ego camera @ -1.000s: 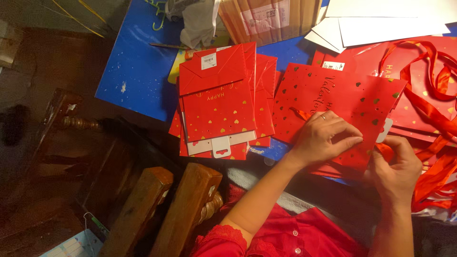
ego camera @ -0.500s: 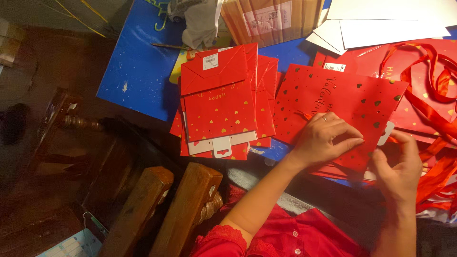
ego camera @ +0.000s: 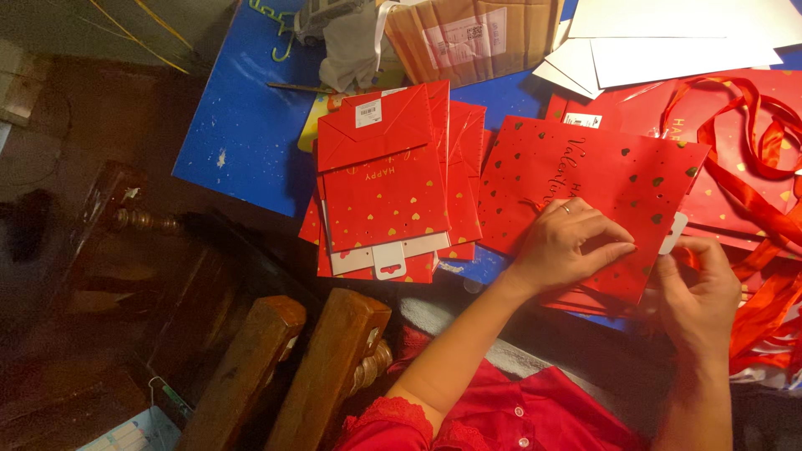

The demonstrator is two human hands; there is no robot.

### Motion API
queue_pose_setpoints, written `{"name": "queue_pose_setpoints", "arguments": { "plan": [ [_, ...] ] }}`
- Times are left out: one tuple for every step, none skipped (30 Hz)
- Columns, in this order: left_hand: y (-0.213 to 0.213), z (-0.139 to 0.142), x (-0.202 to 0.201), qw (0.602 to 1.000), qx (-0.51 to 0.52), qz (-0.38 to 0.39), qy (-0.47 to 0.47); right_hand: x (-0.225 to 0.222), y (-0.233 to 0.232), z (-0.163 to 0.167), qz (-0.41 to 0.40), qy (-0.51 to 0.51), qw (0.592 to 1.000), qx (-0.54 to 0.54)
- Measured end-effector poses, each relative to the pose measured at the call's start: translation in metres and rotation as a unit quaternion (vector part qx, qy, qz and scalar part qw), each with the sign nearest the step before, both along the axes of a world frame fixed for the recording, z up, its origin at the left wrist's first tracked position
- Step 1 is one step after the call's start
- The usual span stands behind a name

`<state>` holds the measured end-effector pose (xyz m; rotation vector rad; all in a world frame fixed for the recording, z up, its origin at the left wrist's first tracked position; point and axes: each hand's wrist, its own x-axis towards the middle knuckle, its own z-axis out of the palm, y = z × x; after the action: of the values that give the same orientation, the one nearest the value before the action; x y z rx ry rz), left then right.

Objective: The person assembles red Valentine's Day gift bags by folding the flat paper into shape, inserting a red ribbon through the handle holes, and tying the ribbon into a bow. The finished bags are stacked on the table.

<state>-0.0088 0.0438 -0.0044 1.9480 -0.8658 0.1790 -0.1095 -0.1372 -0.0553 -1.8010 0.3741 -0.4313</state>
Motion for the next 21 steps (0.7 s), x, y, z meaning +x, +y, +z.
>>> {"name": "queue_pose_setpoints", "arguments": {
  "plan": [
    [-0.0002,0.0002,0.0,1.0,0.0,0.0,-0.001,0.0006,-0.0001,-0.0021,0.003,-0.025,0.999,-0.025],
    [-0.0003,0.0005,0.0002,1.0,0.0,-0.001,0.0,0.0008,-0.0005,-0.0039,0.006,-0.049,0.997,-0.051],
    [-0.0003,0.0006,0.0003,1.0,0.001,-0.001,0.001,0.0006,-0.0011,-0.0054,-0.003,-0.044,0.998,-0.046],
    [-0.0003,0.0008,0.0004,1.0,0.001,-0.001,0.002,0.0005,-0.0014,-0.0067,-0.012,-0.038,0.998,-0.041],
    [-0.0003,0.001,0.0003,1.0,0.002,-0.002,0.002,0.0003,-0.0016,-0.0077,-0.021,-0.033,0.999,-0.037],
    [-0.0004,0.0012,0.0002,1.0,0.002,-0.002,0.002,0.0001,-0.0019,-0.0082,-0.02,-0.038,0.999,-0.03],
    [-0.0004,0.0014,0.0003,1.0,0.002,-0.002,0.001,-0.0001,-0.002,-0.0083,-0.019,-0.044,0.999,-0.023],
    [-0.0004,0.0017,0.0004,1.0,0.003,-0.001,0.003,-0.0002,-0.0019,-0.0081,-0.019,-0.049,0.998,-0.017],
    [-0.0005,0.002,0.0005,1.0,0.004,0.0,0.005,0.0003,-0.0037,-0.007,0.004,-0.06,0.998,-0.033],
    [-0.0005,0.0024,0.0006,1.0,0.005,0.0,0.006,0.0014,-0.0063,-0.0052,0.026,-0.071,0.996,-0.049],
    [-0.0002,0.0028,0.0005,1.0,0.002,0.0,0.005,0.0021,-0.0077,-0.0037,0.048,-0.081,0.993,-0.065],
    [0.0003,0.0033,0.0001,1.0,-0.001,-0.001,0.004,0.002,-0.0075,-0.0025,0.053,-0.068,0.995,-0.058],
    [0.0007,0.0037,-0.0001,1.0,-0.004,-0.002,0.002,0.0017,-0.007,-0.0014,0.057,-0.056,0.996,-0.051],
    [0.0012,0.0041,-0.0001,1.0,-0.001,-0.003,0.005,0.0015,-0.0067,-0.0003,0.062,-0.043,0.996,-0.043],
    [0.0017,0.0044,-0.0001,1.0,0.001,-0.003,0.008,0.0013,-0.0064,0.0007,0.056,-0.024,0.998,-0.03],
    [0.0019,0.0046,-0.0002,1.0,0.003,-0.004,0.011,0.0008,-0.0059,0.0013,0.049,-0.005,0.999,-0.016],
    [0.0016,0.0047,-0.0004,1.0,0.001,-0.003,0.009,0.0004,-0.0054,0.0016,0.043,0.014,0.999,-0.003],
    [0.0012,0.0046,-0.0008,1.0,-0.001,-0.002,0.008,0.0003,-0.0049,0.0016,0.035,0.027,0.999,0.013],
    [0.0009,0.0045,-0.0009,1.0,-0.004,-0.002,0.006,0.0005,-0.0044,0.0011,0.027,0.04,0.998,0.028],
    [0.0006,0.0044,-0.0008,1.0,-0.002,-0.002,0.008,0.0006,-0.0044,0.0005,0.02,0.054,0.997,0.043],
    [0.0003,0.004,-0.0007,1.0,0.0,-0.002,0.01,0.0007,-0.004,-0.0006,0.023,0.035,0.998,0.038]
  ]
}}
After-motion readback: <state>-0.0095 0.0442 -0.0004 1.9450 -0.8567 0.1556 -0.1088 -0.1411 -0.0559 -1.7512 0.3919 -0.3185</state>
